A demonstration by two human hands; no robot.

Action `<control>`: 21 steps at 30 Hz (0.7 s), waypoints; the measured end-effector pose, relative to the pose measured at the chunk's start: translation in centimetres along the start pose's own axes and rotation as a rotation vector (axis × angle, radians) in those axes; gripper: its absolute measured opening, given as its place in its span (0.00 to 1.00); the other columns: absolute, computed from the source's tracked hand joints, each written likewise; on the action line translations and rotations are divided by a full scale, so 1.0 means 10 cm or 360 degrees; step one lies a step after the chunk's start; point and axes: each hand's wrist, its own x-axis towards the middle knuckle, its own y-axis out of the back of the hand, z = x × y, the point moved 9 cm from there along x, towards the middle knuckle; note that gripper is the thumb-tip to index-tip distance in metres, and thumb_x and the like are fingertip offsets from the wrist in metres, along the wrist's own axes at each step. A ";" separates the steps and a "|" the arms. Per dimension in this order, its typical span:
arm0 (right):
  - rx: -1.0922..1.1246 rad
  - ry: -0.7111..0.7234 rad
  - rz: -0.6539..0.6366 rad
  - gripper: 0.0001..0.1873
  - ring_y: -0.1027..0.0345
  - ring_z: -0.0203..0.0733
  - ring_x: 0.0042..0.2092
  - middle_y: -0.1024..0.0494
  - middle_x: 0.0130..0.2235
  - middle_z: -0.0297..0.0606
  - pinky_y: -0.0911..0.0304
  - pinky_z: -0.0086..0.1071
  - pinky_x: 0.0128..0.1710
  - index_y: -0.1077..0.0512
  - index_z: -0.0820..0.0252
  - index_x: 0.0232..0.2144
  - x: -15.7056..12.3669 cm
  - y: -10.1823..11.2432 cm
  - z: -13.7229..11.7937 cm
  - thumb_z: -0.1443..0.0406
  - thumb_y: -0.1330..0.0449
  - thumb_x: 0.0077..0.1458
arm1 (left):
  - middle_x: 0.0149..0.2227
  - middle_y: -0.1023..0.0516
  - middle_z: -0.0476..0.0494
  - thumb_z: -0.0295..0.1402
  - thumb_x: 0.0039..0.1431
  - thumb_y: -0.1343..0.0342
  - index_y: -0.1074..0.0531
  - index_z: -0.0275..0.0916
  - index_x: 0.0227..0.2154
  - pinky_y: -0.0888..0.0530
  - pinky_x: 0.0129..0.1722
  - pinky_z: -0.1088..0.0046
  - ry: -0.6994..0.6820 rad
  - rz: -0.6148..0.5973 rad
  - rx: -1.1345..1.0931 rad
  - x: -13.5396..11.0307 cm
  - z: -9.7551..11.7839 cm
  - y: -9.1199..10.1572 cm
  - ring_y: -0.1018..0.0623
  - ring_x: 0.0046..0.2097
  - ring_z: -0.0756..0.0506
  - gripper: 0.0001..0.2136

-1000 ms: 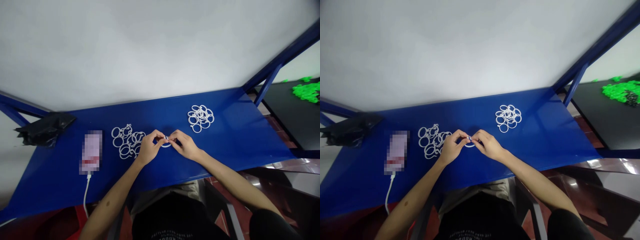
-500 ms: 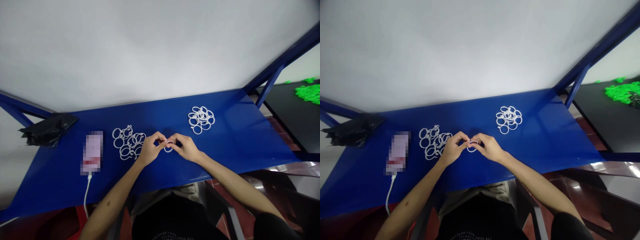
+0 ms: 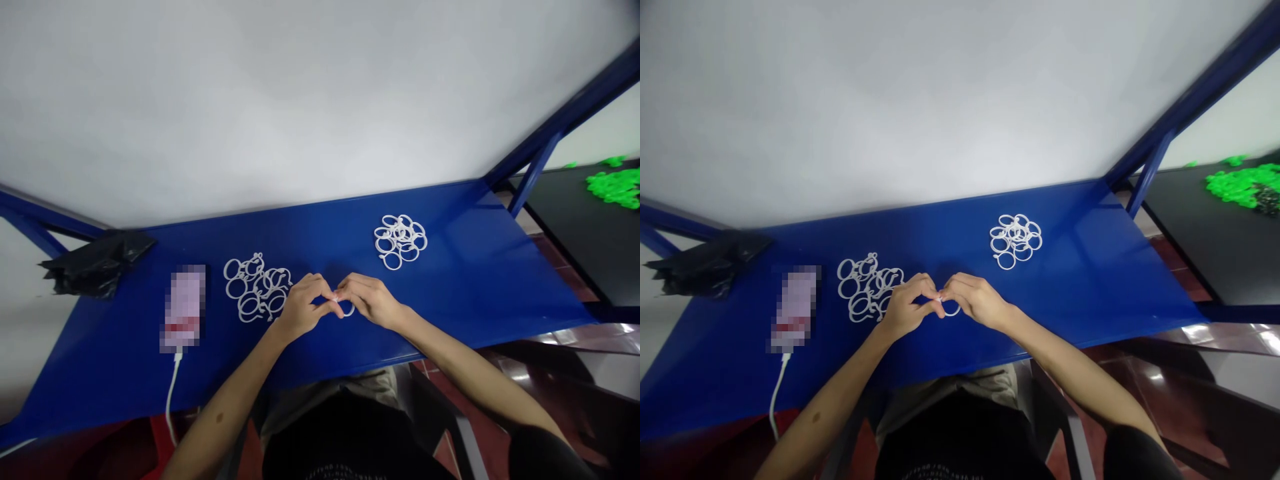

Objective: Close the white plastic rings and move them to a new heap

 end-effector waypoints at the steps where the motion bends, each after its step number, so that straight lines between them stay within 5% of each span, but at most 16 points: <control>1: -0.0019 0.0018 -0.0014 0.13 0.28 0.40 0.41 0.23 0.38 0.42 0.30 0.35 0.40 0.28 0.60 0.43 0.00 -0.01 -0.01 0.66 0.53 0.70 | 0.25 0.25 0.52 0.36 0.60 0.37 0.28 0.40 0.24 0.30 0.34 0.72 0.0000 -0.0011 -0.0003 0.00 0.01 -0.01 0.26 0.30 0.51 0.11; 7: -0.0214 -0.0195 -0.0020 0.11 0.27 0.40 0.40 0.22 0.39 0.41 0.29 0.35 0.41 0.28 0.59 0.42 0.04 -0.01 0.14 0.64 0.49 0.70 | 0.28 0.22 0.51 0.39 0.61 0.38 0.26 0.42 0.29 0.29 0.37 0.70 0.0098 -0.0021 0.0330 0.06 -0.13 0.09 0.24 0.32 0.48 0.09; 14: -0.0871 -0.0603 0.0521 0.11 0.27 0.45 0.41 0.23 0.42 0.45 0.29 0.39 0.41 0.25 0.59 0.42 -0.17 0.73 0.53 0.63 0.47 0.68 | 0.38 0.21 0.39 0.37 0.63 0.45 0.25 0.42 0.44 0.33 0.45 0.56 0.0466 0.0038 0.1379 0.01 -0.42 0.70 0.26 0.43 0.35 0.10; 21: -0.1195 -0.0817 0.0680 0.12 0.30 0.41 0.33 0.24 0.38 0.44 0.32 0.36 0.32 0.22 0.61 0.40 -0.34 1.05 0.68 0.63 0.45 0.66 | 0.37 0.19 0.40 0.35 0.59 0.46 0.24 0.45 0.46 0.40 0.53 0.48 0.0676 -0.0222 0.1321 -0.12 -0.64 0.77 0.27 0.46 0.33 0.13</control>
